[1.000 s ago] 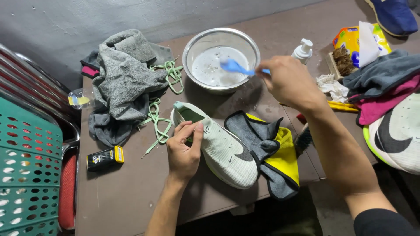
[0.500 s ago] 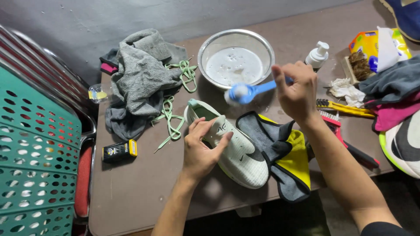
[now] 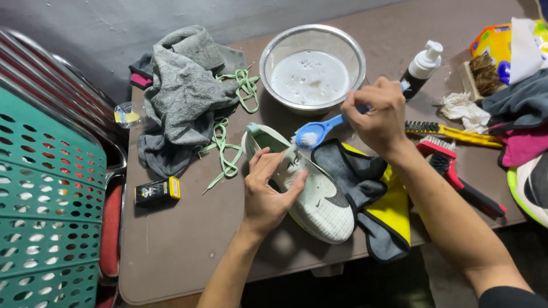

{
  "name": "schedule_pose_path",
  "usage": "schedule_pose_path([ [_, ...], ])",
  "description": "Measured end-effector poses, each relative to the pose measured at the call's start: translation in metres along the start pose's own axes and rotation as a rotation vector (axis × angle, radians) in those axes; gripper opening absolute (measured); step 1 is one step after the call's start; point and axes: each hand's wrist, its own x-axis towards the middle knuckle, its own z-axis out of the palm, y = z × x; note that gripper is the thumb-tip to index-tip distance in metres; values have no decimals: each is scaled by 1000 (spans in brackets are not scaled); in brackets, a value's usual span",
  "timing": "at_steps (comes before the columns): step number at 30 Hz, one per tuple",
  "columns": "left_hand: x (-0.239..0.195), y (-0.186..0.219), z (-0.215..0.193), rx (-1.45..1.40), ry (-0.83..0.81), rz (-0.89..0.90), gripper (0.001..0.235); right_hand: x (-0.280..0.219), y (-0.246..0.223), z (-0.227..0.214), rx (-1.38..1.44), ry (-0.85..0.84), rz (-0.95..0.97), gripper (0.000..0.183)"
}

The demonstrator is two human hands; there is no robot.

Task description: The person cleans a white and neon green sneaker by applying liquid soap and scrubbing the exterior and interior with a blue toothbrush. They wipe the shoe with a yellow cloth and a grey towel, and use a small tool to clean the sole's grooves.

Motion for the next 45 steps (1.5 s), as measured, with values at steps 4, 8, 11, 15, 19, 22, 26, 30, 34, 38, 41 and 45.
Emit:
schedule_pose_path([
  [4, 4, 10, 6, -8, 2, 7, 41, -3, -45, -2, 79, 0, 2, 42],
  [8, 1, 4, 2, -15, -11, -5, 43, 0, -33, 1, 100, -17, 11, 43],
  [11, 2, 5, 5, -17, 23, 15, 40, -1, -34, 1, 71, -3, -6, 43],
  [15, 5, 18, 2, -25, 6, 4, 37, 4, -70, -4, 151, -10, -6, 43],
  [19, 2, 1, 2, -35, 10, 16, 39, -2, -27, 1, 30, -3, -12, 44],
  [22, 4, 5, 6, -69, 3, -12, 39, -5, -42, 2, 117, -4, 18, 45],
  [26, -1, 3, -1, -47, -31, -35, 39, -5, -12, -4, -149, 62, 13, 42],
  [30, 3, -4, -4, -61, -31, -21, 44, 22, 28, -20, -458, -36, 189, 59],
  [34, 8, -1, -9, 18, -122, -40, 42, 45, -14, -47, -399, -202, 182, 47],
  [38, -1, 4, -12, 46, -114, -14, 53, -7, -44, -68, -430, -260, -12, 36],
  [41, 4, 13, -13, 44, -67, 29, 63, -32, -45, -64, -484, -421, -84, 43],
  [45, 4, 18, -10, 78, -40, 124, 71, -64, -20, -44, -515, -582, -60, 26],
])
